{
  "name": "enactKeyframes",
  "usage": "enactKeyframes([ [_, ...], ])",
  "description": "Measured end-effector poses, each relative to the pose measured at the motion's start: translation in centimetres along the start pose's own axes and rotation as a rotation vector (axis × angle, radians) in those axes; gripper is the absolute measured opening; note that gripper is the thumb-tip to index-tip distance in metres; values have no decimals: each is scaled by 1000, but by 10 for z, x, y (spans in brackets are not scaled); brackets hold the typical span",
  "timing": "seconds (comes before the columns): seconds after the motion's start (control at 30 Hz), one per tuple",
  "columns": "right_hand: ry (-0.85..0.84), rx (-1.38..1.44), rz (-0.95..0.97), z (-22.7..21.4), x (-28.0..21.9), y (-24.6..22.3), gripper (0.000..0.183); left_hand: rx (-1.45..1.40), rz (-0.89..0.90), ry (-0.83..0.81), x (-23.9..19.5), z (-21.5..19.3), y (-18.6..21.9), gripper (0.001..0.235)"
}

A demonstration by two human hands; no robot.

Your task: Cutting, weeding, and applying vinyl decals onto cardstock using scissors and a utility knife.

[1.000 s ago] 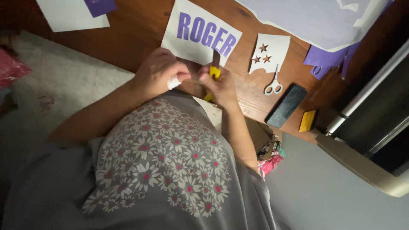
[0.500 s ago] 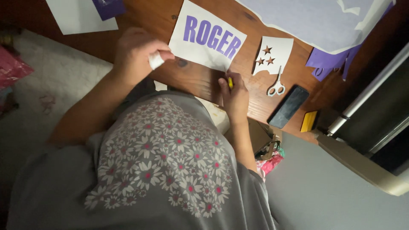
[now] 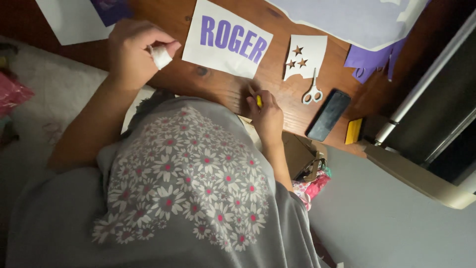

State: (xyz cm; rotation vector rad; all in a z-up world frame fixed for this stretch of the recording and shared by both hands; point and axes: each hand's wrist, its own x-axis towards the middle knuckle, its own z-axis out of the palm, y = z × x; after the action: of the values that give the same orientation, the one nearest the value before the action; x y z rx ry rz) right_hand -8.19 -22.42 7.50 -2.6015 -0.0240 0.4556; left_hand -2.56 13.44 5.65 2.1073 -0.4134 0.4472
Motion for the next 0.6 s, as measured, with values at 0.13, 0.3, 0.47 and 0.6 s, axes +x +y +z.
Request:
enactKeyframes([
  [0.13, 27, -39, -30, -2, 5, -2, 18, 60, -67, -43, -2, -1, -12, 28],
  [0.3, 106, -94, -134, -2, 23, -7, 10, 232, -148, -113, 2, 3, -31, 62],
  [0.47, 134, -160, -228, -6, 51, -16, 12, 204, -115, -18, 19, 8, -40, 46],
  [0.6, 188, -241, -353, 2, 75, -12, 33, 347, -91, 55, 27, 16, -47, 19],
])
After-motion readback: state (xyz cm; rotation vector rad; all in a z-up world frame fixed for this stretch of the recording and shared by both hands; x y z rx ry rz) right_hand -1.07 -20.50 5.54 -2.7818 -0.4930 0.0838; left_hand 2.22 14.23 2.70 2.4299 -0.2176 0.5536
